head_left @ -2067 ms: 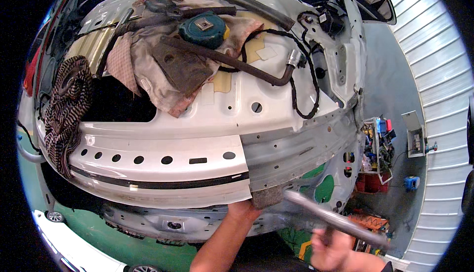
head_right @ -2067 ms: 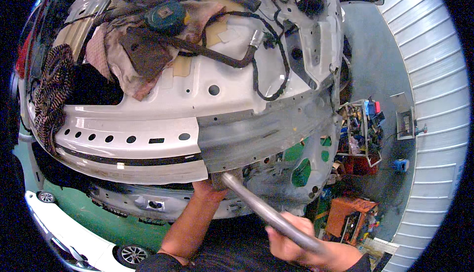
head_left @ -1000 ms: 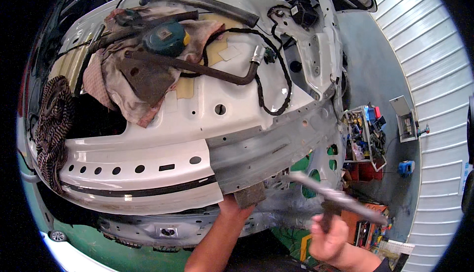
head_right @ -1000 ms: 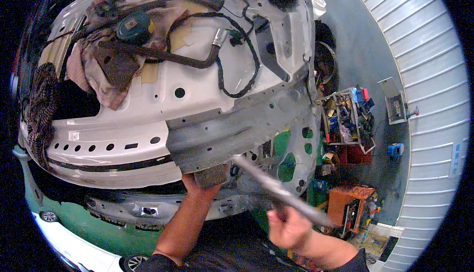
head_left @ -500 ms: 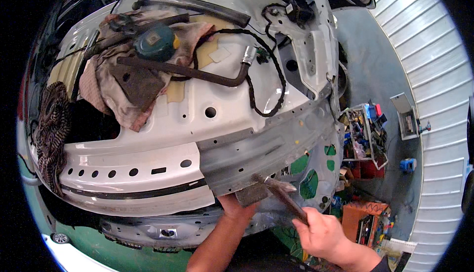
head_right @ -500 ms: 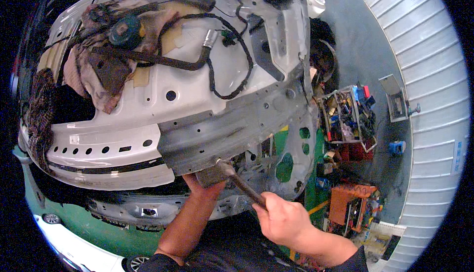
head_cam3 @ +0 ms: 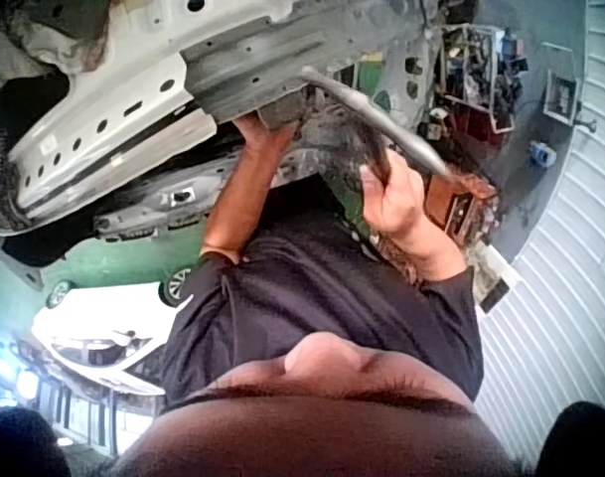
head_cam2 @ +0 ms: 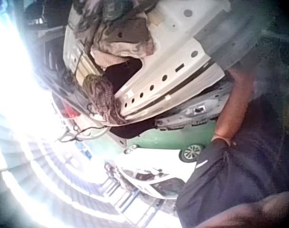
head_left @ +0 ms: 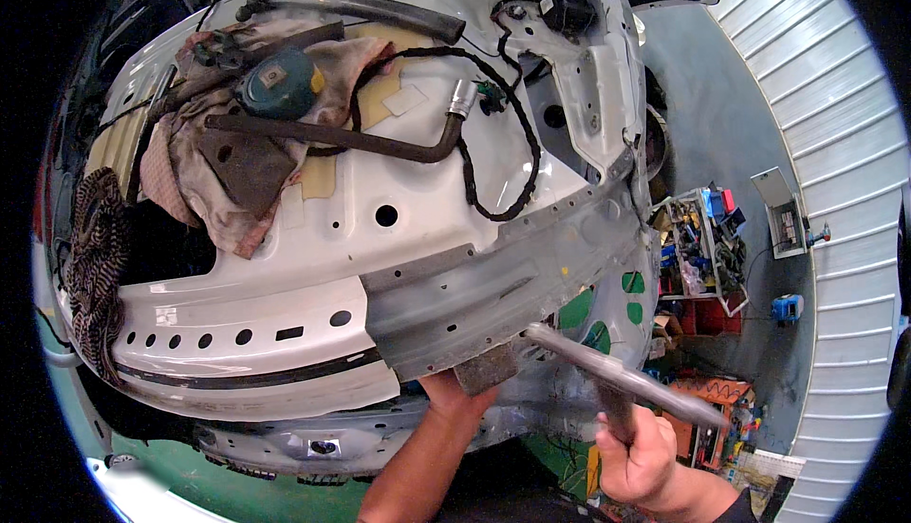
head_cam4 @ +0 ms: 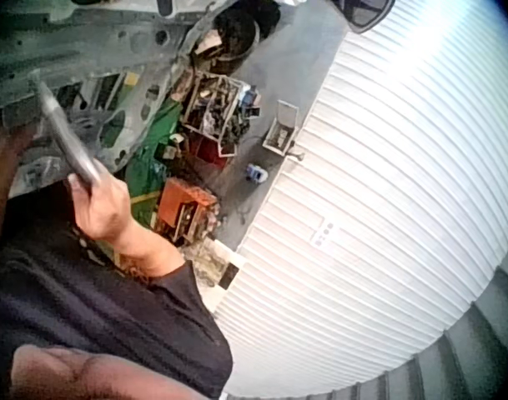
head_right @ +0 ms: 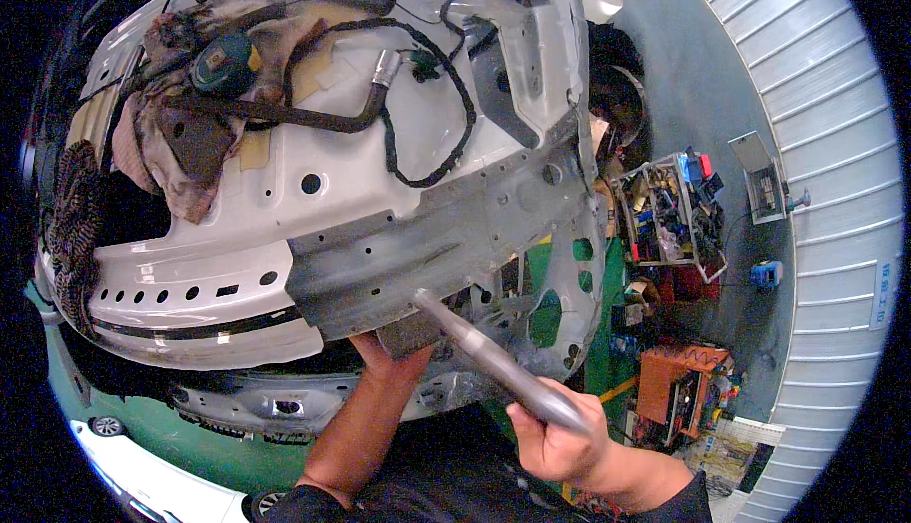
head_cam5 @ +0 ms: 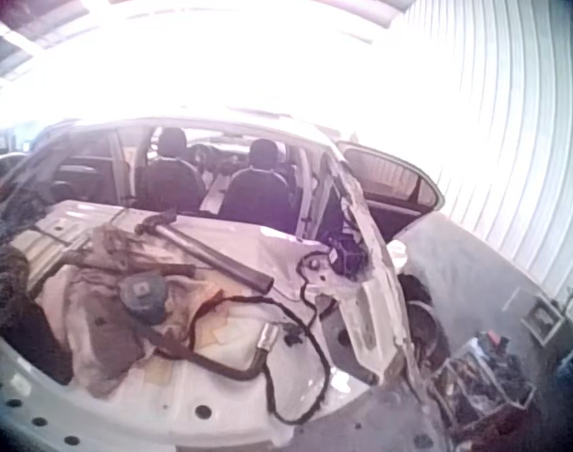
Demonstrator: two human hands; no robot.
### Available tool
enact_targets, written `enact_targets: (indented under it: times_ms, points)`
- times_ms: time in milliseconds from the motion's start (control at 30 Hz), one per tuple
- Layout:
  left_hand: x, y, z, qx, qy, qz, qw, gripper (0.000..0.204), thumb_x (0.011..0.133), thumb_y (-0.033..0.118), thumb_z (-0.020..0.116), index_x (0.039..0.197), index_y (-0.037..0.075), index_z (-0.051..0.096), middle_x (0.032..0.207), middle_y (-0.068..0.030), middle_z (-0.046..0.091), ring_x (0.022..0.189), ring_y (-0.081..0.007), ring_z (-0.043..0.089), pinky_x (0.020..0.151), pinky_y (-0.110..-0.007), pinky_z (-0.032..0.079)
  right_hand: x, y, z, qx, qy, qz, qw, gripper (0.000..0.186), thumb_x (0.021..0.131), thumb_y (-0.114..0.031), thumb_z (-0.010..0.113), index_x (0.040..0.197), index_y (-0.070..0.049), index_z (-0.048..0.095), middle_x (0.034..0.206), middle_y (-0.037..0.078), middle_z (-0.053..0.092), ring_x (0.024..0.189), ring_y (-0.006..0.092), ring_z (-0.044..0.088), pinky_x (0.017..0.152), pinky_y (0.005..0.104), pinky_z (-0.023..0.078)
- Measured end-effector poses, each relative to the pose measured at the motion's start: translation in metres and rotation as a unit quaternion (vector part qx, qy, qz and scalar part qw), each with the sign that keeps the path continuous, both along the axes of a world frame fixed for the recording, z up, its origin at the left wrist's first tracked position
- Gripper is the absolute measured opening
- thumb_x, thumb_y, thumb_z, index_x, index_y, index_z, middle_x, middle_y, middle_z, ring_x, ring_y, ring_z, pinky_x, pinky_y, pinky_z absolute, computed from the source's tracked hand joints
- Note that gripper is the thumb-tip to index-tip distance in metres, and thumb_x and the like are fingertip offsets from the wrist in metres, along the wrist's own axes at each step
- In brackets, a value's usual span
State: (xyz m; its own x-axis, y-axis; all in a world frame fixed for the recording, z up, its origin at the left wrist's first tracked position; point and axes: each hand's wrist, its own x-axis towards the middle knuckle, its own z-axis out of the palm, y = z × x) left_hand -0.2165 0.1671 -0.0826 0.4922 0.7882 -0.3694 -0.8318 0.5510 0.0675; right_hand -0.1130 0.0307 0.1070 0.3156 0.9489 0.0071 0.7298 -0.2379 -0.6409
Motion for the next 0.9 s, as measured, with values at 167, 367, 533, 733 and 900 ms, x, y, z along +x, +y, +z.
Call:
enact_targets:
  times_ms: [167, 367, 533, 733, 900]
  points:
    - [0.005, -0.003, -0.004, -0.026, -0.02, -0.023, 0.999, 0.082, 0.087, 0.074, 0.049, 0.145, 0.015, 0.049, 0.146, -0.0101, 0.053, 0.135, -0.0348, 0.049, 0.115, -0.055, 0.037, -0.001, 0.0, -0.018, -0.116, -0.097, 0.046, 0.987, 0.025, 0.088, -0.015, 0.072, 0.102, 0.002, 0.061, 0.08, 0.015, 0.069, 0.06, 0.0334, 0.069, 0.052, 0.0408, 0.055]
    - [0.012, -0.002, -0.002, -0.02, 0.059, -0.032, 0.998, 0.097, 0.076, 0.081, 0.059, 0.148, 0.019, 0.045, 0.149, -0.0099, 0.049, 0.137, -0.0354, 0.045, 0.115, -0.059, 0.034, 0.015, -0.004, -0.003, 0.001, -0.004, -0.026, 1.0, 0.025, 0.088, -0.012, 0.073, 0.105, 0.002, 0.063, 0.078, 0.015, 0.068, 0.059, 0.0331, 0.068, 0.053, 0.0398, 0.055]
    - [0.028, -0.005, -0.01, -0.035, 0.01, -0.051, 0.998, 0.093, 0.078, 0.08, 0.058, 0.147, 0.019, 0.046, 0.149, -0.0091, 0.05, 0.136, -0.0356, 0.047, 0.114, -0.059, 0.036, 0.021, -0.004, -0.026, -0.111, -0.066, 0.01, 0.992, 0.024, 0.087, -0.011, 0.073, 0.104, 0.002, 0.061, 0.077, 0.016, 0.067, 0.06, 0.036, 0.067, 0.054, 0.0423, 0.055]
    - [0.036, -0.008, -0.014, 0.01, 0.049, -0.074, 0.996, 0.09, 0.08, 0.078, 0.057, 0.146, 0.017, 0.049, 0.146, -0.0091, 0.053, 0.134, -0.0372, 0.048, 0.112, -0.061, 0.037, 0.03, -0.008, -0.005, 0.034, 0.025, -0.069, 0.997, 0.021, 0.086, -0.005, 0.067, 0.104, 0.005, 0.063, 0.073, 0.014, 0.066, 0.055, 0.0316, 0.064, 0.056, 0.0343, 0.052]
    - [0.044, -0.006, -0.008, -0.022, 0.033, -0.049, 0.998, 0.088, 0.079, 0.077, 0.058, 0.143, 0.017, 0.052, 0.144, -0.0086, 0.056, 0.134, -0.0371, 0.049, 0.111, -0.062, 0.038, 0.041, -0.006, -0.022, -0.087, -0.078, 0.025, 0.993, 0.03, 0.086, -0.011, 0.074, 0.109, 0.003, 0.06, 0.076, 0.014, 0.066, 0.054, 0.0329, 0.065, 0.051, 0.0393, 0.055]
